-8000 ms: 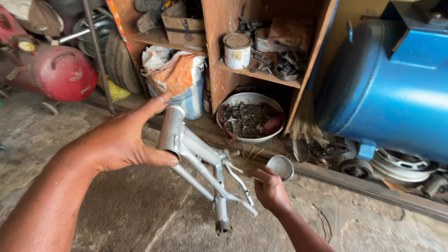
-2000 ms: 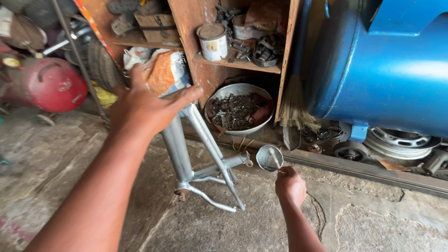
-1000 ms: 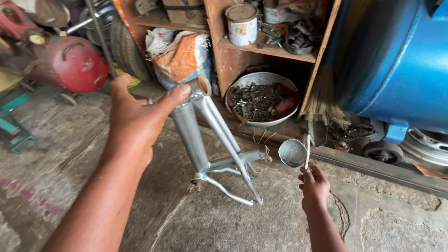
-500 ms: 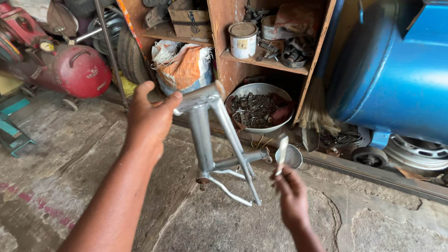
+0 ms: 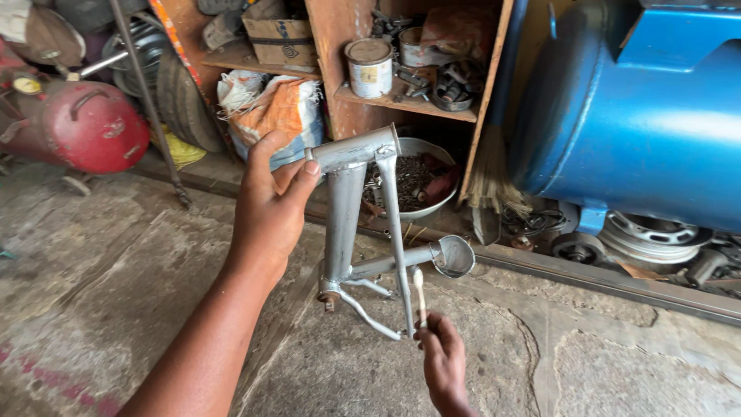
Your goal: The person cleans a silver bicycle frame by hand using a toothbrush and a small cup of cleaning fluid, reaching into the joints and internal tubes of the frame.
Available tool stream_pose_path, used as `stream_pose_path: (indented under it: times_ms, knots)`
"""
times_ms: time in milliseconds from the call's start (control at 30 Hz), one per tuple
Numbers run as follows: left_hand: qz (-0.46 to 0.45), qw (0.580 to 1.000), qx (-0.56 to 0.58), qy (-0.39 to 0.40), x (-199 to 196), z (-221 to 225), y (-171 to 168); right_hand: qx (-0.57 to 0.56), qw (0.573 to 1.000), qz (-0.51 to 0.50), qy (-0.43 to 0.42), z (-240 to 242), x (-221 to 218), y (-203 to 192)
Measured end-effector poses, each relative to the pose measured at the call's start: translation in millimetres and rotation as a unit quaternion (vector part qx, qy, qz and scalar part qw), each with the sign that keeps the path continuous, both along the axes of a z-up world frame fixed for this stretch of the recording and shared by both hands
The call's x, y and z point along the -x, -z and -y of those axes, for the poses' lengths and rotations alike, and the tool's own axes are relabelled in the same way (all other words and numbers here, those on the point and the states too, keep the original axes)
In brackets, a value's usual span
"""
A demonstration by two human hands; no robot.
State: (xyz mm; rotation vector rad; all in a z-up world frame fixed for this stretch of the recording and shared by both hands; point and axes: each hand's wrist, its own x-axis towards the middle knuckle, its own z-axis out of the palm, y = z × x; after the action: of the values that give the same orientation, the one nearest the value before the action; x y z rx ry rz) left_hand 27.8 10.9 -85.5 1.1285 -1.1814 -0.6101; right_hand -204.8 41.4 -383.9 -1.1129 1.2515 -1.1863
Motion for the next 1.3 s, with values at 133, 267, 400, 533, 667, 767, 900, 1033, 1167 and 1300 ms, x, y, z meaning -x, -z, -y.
stream_pose_path:
  times_ms: [133, 267, 400, 533, 667, 767, 900, 1033, 1167, 1300]
  knots:
    - [0.125, 0.990, 0.069, 0.006, 8, -2, 1, 0.055, 0.993, -0.002, 0.101, 18, 21, -21]
    - [0.186, 0.982, 0.019, -0.022, 11, -8, -9, 0.066, 0.979, -0.121, 0.150, 30, 43, -46]
    - [0.191, 0.981, 0.010, -0.026, 15, -12, -15, 0.072, 0.965, -0.224, 0.116, 36, 54, -63]
    - [0.200, 0.979, -0.002, -0.045, 18, -9, -18, 0.099, 0.948, -0.276, 0.122, 35, 56, -85]
    - [0.223, 0.973, 0.011, -0.054, 19, -7, -17, 0.034, 0.932, -0.342, 0.117, 30, 58, -99]
    - [0.217, 0.975, 0.015, -0.048, 20, -6, -15, 0.055, 0.929, -0.338, 0.140, 29, 63, -93]
    - [0.216, 0.975, 0.014, -0.053, 20, -5, -15, 0.069, 0.929, -0.343, 0.124, 37, 66, -82]
    - [0.206, 0.977, 0.018, -0.050, 21, -6, -15, 0.076, 0.913, -0.385, 0.115, 42, 69, -88]
    - [0.208, 0.977, 0.017, -0.050, 21, -4, -14, 0.081, 0.908, -0.398, 0.100, 45, 66, -102]
    - [0.210, 0.976, 0.016, -0.052, 17, -3, -15, 0.062, 0.901, -0.419, 0.093, 43, 64, -108]
